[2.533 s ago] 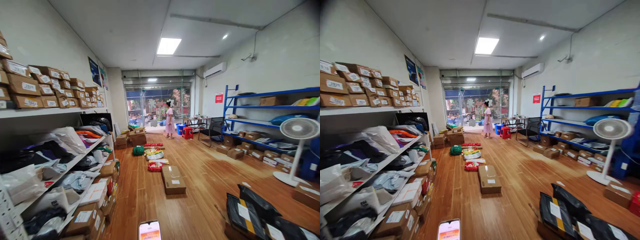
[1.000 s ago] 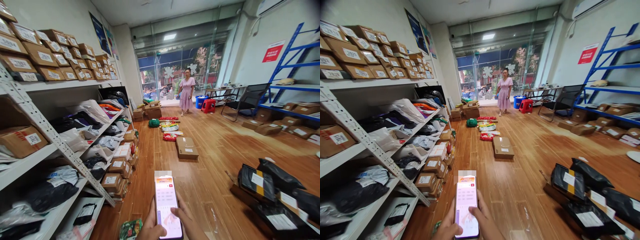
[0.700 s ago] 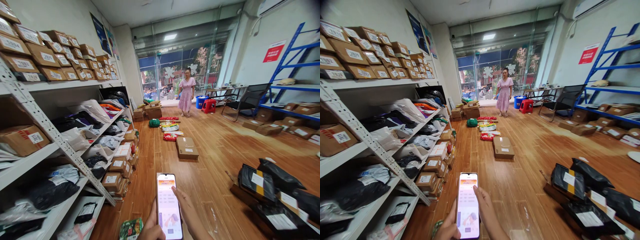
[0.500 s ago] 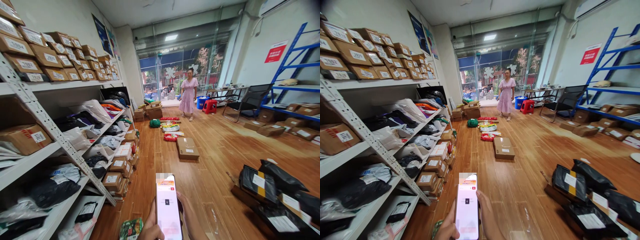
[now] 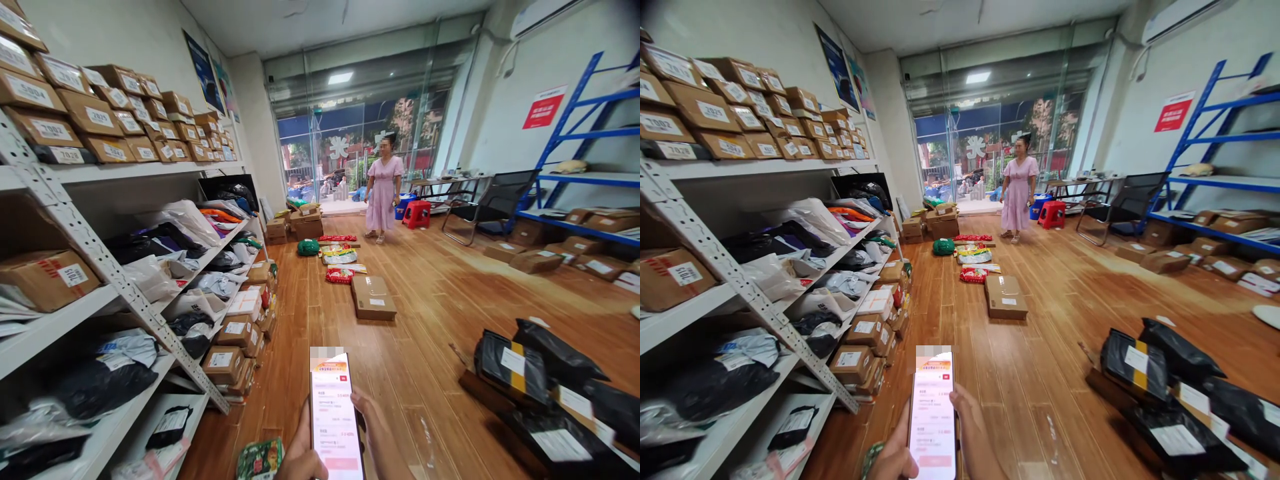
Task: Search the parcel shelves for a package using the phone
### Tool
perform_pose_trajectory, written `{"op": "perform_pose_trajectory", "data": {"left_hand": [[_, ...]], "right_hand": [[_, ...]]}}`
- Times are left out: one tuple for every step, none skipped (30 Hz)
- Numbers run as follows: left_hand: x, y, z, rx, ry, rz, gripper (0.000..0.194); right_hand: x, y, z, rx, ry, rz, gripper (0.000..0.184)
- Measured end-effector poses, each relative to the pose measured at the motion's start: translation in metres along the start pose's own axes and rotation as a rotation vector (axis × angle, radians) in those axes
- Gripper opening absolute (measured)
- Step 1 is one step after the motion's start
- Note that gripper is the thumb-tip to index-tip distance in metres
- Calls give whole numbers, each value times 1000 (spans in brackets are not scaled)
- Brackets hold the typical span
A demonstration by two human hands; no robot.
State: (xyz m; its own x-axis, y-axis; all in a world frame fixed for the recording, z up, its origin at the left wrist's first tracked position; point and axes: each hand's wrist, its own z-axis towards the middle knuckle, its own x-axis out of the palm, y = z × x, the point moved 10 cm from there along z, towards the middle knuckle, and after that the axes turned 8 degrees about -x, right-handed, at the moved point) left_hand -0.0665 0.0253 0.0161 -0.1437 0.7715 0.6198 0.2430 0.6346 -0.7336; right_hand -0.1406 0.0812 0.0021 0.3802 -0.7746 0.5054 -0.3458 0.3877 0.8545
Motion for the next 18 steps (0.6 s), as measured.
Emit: {"op": "perform_pose_trajectory", "data": {"left_hand": [[-1, 1, 0, 1, -2, 4, 121], [-3, 2, 1, 0, -2, 7, 121], [-5, 3, 1, -1, -1, 8, 120], [-7, 5, 1, -4, 1, 6, 120], [-9, 7, 1, -12, 3, 3, 119], [-11, 9, 1, -18, 3, 0, 118], [-14, 10, 1, -17, -1, -6, 117], [-16, 10, 1, -13, -7, -12, 117], [-18, 10, 1, -12, -15, -16, 118], [-20, 10, 1, -13, -24, -17, 118], [-21, 11, 1, -16, -35, -16, 119], [-22, 11, 0, -23, -48, -14, 119], [-22, 11, 0, -34, -63, -14, 119], [-21, 12, -1, -45, -78, -20, 119], [-21, 11, -2, -53, -95, -31, 118], [-21, 11, -3, -59, -111, -45, 117], [-20, 11, -4, -67, -120, -61, 116], [-19, 11, -5, -76, -123, -79, 114]], "right_hand": [[-1, -1, 1, -11, 1, -1, 58], [-2, -2, 2, -19, 1, -3, 56], [-3, -3, 2, -27, 0, -1, 55], [-3, -4, 3, -37, 4, 2, 54], [-3, -4, 4, -46, 19, 4, 53], [-1, -4, 5, -49, 46, 6, 52], [3, -4, 6, -48, 79, 10, 51], [6, -4, 7, -44, 115, 12, 50], [10, -5, 8, -37, 148, 11, 50], [12, -5, 10, -27, 170, 11, 50], [14, -6, 11, -19, 178, 15, 51], [14, -6, 12, -19, 176, 17, 52], [15, -6, 13, -23, 174, 17, 52], [16, -5, 14, -27, 174, 14, 52], [16, -5, 14, -32, 177, 10, 52], [17, -5, 13, -38, 183, 4, 52], [16, -6, 13, -34, 177, -4, 52], [12, -9, 12, -17, 147, -9, 53]]}}
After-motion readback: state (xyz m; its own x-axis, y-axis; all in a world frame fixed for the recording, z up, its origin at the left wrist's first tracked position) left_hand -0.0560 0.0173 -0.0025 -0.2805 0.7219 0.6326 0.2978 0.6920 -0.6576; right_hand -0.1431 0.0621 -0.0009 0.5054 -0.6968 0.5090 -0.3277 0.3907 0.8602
